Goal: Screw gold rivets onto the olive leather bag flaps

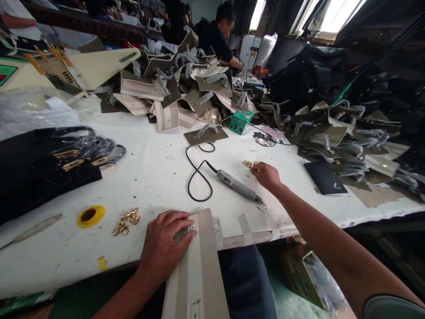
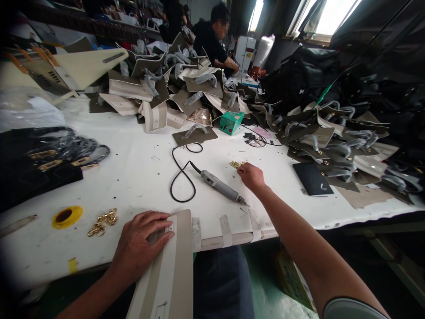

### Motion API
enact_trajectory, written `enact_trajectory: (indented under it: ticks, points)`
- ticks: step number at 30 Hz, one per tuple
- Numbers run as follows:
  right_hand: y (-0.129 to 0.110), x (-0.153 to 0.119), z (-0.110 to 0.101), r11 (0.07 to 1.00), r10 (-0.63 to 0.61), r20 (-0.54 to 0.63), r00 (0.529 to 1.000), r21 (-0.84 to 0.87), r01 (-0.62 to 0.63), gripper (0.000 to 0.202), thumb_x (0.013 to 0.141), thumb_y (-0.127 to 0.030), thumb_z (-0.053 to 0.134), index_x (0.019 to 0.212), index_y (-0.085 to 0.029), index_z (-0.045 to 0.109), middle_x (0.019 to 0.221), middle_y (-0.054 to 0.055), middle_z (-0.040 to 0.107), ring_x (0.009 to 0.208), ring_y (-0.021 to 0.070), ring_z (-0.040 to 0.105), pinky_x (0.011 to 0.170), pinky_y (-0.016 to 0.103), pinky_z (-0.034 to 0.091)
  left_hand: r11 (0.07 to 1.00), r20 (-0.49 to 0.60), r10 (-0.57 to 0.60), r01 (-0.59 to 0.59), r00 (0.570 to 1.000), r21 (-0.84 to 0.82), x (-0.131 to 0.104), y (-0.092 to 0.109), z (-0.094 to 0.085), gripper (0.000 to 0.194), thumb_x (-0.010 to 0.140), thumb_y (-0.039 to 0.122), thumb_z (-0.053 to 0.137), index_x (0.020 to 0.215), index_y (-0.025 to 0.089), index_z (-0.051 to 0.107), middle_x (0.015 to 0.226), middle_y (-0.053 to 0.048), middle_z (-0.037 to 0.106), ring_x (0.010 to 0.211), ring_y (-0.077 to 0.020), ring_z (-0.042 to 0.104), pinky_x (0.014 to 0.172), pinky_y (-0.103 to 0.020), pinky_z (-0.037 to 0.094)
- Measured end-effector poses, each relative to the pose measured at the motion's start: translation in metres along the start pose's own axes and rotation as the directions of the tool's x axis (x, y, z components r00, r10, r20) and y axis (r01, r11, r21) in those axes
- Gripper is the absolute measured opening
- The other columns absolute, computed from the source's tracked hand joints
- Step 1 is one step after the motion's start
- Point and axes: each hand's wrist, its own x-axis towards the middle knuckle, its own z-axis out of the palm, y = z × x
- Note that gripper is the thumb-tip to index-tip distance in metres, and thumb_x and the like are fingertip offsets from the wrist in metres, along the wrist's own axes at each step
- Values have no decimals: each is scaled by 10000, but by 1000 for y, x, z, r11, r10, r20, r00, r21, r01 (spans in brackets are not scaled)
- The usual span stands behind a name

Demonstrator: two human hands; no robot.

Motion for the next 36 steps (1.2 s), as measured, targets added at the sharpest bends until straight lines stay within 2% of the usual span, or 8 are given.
enact_trajectory:
  ticks: [12, 19, 25, 31, 36]
  points:
    - [14, -5, 2, 989, -131, 11, 991, 69, 130, 216, 984, -263, 587, 1033, -228, 795, 1095, 68, 732, 993, 199, 676, 858, 271, 491, 1000, -20, 23, -23, 1000, 0, -1, -1, -1, 170, 875, 359, 704, 1022, 351, 790, 1213, 12, 756, 1199, -305, 604, 995, -493, 427]
    - [14, -1, 4, 990, -113, -25, 993, 77, 115, 189, 947, -232, 614, 939, -223, 803, 1067, 67, 748, 1000, 216, 686, 879, 290, 499, 1000, -21, 21, -21, 1000, -3, -1, 0, 0, 167, 877, 341, 704, 1025, 348, 782, 1212, 20, 754, 1208, -303, 598, 997, -500, 426]
    - [12, 0, -1, 990, -113, 19, 993, 84, 111, 203, 938, -239, 608, 902, -234, 808, 1072, 57, 750, 981, 198, 692, 872, 275, 494, 1000, -24, 20, -20, 1000, 1, -2, -1, 2, 162, 880, 346, 702, 1020, 342, 784, 1210, 16, 754, 1209, -304, 594, 1000, -501, 419]
    - [9, 4, -4, 996, 0, 50, 999, 86, -4, 162, 886, -260, 655, 924, -248, 812, 1076, 36, 767, 961, 208, 694, 832, 288, 498, 1000, -10, 6, -6, 1000, -23, -1, 1, -1, 164, 876, 344, 706, 1020, 345, 783, 1208, 17, 753, 1213, -306, 590, 1005, -509, 415]
    - [7, 14, -9, 992, 96, 116, 989, 69, -104, 106, 803, -235, 710, 844, -256, 806, 855, -6, 780, 771, 193, 692, 715, 281, 487, 999, 3, -8, 8, 1000, -38, 1, 3, -2, 170, 875, 339, 702, 1023, 336, 787, 1215, 6, 753, 1218, -309, 586, 1011, -514, 416]
